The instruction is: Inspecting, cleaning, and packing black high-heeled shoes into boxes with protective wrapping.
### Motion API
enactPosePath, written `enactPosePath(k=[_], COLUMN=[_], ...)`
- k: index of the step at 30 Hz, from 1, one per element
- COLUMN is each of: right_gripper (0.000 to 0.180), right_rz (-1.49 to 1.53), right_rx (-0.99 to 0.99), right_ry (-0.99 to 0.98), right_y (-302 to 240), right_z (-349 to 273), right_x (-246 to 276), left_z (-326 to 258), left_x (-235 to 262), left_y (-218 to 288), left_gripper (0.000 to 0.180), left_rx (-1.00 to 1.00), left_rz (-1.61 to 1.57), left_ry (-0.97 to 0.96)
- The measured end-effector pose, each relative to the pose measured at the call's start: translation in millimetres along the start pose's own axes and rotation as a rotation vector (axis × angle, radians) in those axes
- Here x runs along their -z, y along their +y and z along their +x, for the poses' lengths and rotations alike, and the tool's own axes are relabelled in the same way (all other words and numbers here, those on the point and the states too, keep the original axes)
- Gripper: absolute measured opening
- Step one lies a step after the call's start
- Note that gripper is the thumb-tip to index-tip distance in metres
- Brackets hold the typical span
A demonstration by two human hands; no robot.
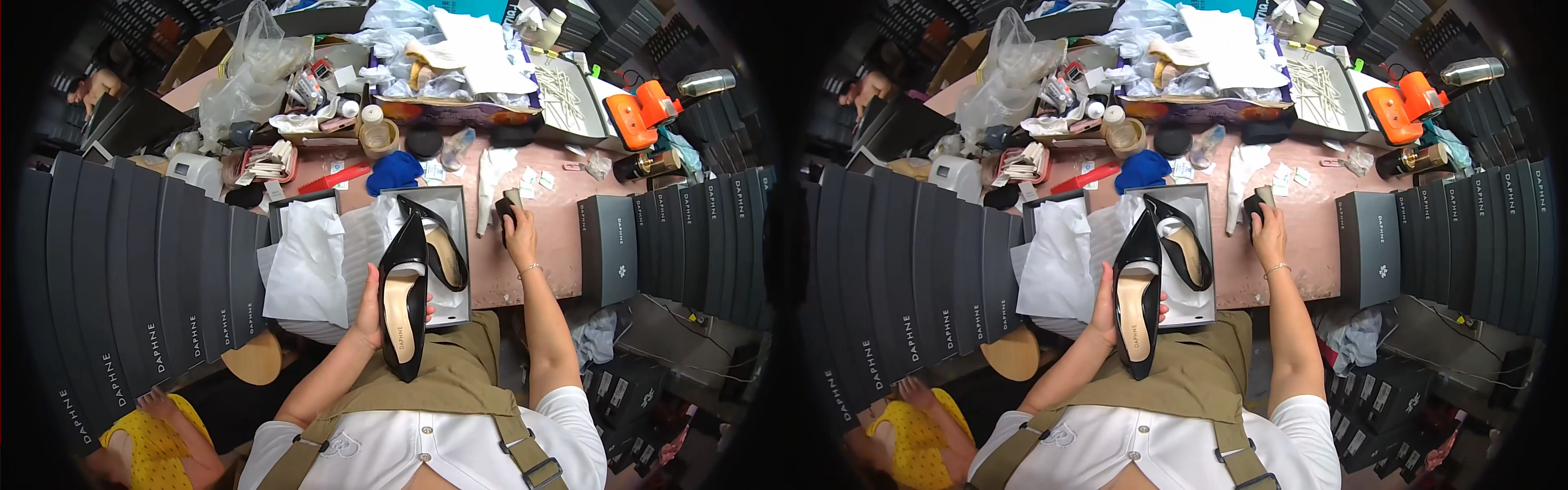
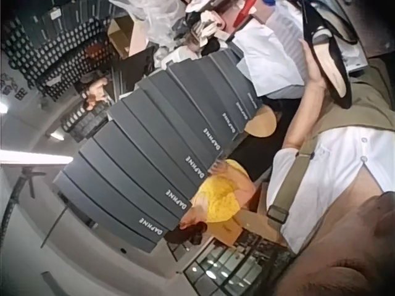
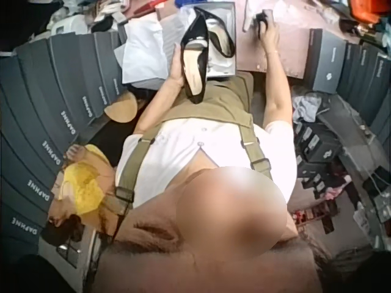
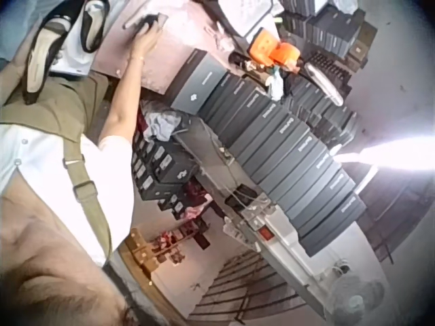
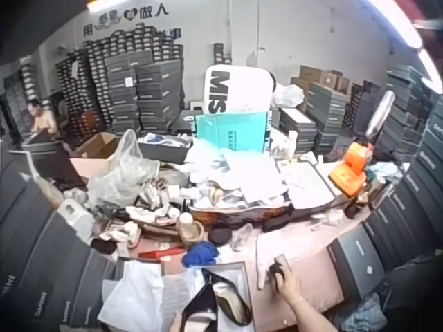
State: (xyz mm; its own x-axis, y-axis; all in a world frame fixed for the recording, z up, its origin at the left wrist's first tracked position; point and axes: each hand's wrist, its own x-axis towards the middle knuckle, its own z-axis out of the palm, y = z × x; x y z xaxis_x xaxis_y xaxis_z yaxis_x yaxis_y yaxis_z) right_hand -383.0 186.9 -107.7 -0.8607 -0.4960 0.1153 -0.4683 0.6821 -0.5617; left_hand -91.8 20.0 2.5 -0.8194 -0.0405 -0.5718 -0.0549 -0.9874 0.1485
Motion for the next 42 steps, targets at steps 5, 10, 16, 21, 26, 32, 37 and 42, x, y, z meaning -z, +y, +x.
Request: enactPosePath(k=[5,10,16,21,26,32,37,42], right_gripper=[0.042,0.057,0.082,0.069,0.074,0.068,0.055,0.054], right_rz=[-0.148,0.441,0.297,0.685,1.335,2.168,2.198,2.204], right_rx=[0.048,-0.045,0.350,0.268,-0.302,-0.492,-0.667,-0.652], right_ry=[0.062,-0.270,-0.768,-0.498,-0.684,-0.585,-0.403,-0.474], right_y=[19,-51,-200,-160,-165,-147,-141,-111], right_z=[-10,-29,-139,-168,-186,-229,-227,-215], right_x=[10,37,88,80,110,97,111,121], left_z=[-2,0,3,-22,39,6,-63,-67], left_x=[-2,-2,0,27,132,43,-66,-85], left_y=[-3,-10,-22,68,176,167,122,76], left_gripper=[0.092,0.091,0.068,0.072,0.064,0.019,0.027,0.029], left_rx=[0.025,-0.156,-0.483,-0.760,-0.664,-0.896,-0.941,-0.806], left_rz=[-0.060,0.013,0.002,1.314,1.967,1.322,1.730,2.277], left_ry=[-0.045,0.043,0.091,0.283,0.448,0.110,-0.179,0.178])
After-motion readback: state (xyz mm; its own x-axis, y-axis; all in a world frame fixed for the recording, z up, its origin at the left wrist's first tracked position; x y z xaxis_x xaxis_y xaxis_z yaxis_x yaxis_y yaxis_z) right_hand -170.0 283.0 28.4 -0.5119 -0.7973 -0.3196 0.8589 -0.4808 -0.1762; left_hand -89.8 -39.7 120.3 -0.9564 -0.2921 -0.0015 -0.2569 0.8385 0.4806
